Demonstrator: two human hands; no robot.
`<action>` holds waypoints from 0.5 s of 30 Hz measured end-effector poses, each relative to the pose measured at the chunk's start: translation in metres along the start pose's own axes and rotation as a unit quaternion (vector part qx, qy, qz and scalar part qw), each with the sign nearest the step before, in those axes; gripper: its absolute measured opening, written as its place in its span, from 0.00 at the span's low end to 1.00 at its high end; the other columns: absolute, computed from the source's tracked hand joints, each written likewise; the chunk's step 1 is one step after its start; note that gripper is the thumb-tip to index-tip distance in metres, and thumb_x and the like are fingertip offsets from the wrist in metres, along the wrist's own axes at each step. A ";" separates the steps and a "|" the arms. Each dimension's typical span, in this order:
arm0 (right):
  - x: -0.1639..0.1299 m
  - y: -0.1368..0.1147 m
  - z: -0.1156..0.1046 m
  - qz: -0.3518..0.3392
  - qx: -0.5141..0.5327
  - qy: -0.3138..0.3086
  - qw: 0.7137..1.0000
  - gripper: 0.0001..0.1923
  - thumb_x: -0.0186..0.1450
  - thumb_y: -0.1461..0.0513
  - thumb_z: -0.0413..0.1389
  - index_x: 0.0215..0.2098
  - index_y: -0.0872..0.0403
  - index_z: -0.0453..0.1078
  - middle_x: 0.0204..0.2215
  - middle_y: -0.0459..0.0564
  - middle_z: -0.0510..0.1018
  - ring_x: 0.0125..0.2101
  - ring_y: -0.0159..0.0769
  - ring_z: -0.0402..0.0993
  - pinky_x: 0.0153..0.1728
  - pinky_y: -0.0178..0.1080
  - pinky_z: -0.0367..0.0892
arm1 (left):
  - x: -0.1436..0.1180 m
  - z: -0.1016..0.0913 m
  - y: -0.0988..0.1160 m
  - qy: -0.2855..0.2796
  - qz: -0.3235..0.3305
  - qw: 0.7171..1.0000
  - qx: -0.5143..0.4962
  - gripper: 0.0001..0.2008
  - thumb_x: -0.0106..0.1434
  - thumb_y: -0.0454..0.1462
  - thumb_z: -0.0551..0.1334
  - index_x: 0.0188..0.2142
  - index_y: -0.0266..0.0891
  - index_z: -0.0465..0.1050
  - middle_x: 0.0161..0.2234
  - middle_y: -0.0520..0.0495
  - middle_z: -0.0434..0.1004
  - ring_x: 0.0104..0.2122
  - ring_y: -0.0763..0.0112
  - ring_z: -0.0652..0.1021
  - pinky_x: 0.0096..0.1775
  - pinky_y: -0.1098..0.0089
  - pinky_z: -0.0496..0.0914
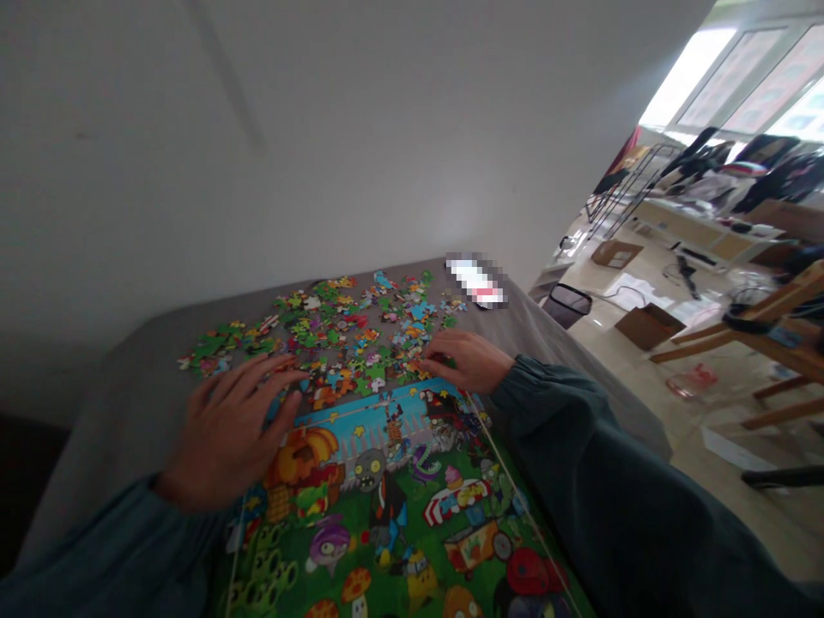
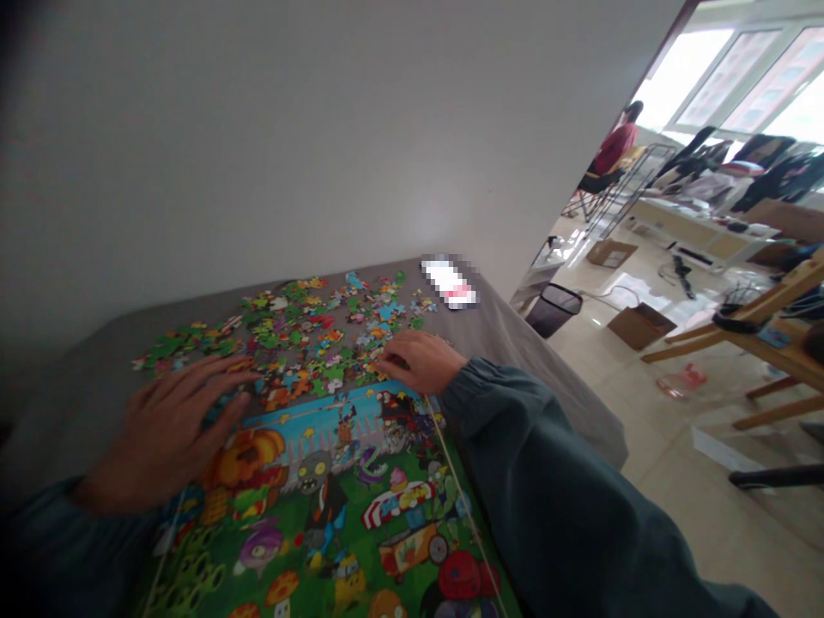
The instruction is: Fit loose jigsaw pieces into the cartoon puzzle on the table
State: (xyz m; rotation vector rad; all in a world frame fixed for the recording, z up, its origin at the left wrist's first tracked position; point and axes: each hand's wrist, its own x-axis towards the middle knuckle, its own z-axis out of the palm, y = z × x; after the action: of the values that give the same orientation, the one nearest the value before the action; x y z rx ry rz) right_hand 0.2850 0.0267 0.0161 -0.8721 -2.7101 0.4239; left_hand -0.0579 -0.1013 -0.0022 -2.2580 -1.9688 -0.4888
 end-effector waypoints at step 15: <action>0.002 -0.005 0.005 -0.010 -0.017 0.003 1.000 0.14 0.78 0.58 0.54 0.42 0.57 0.79 0.39 0.57 0.83 0.43 0.41 0.76 0.48 0.42 0.66 | 0.023 0.010 -0.008 -0.007 -0.027 0.999 -0.016 0.19 0.72 0.51 0.55 0.52 0.52 0.80 0.58 0.41 0.82 0.62 0.43 0.76 0.64 0.37 0.62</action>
State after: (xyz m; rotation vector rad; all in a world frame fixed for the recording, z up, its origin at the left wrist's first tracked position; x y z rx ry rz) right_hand 0.2793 0.0228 0.0136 -0.8537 -2.7251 0.3729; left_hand -0.0619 -0.0753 -0.0055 -2.2396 -2.0475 -0.5150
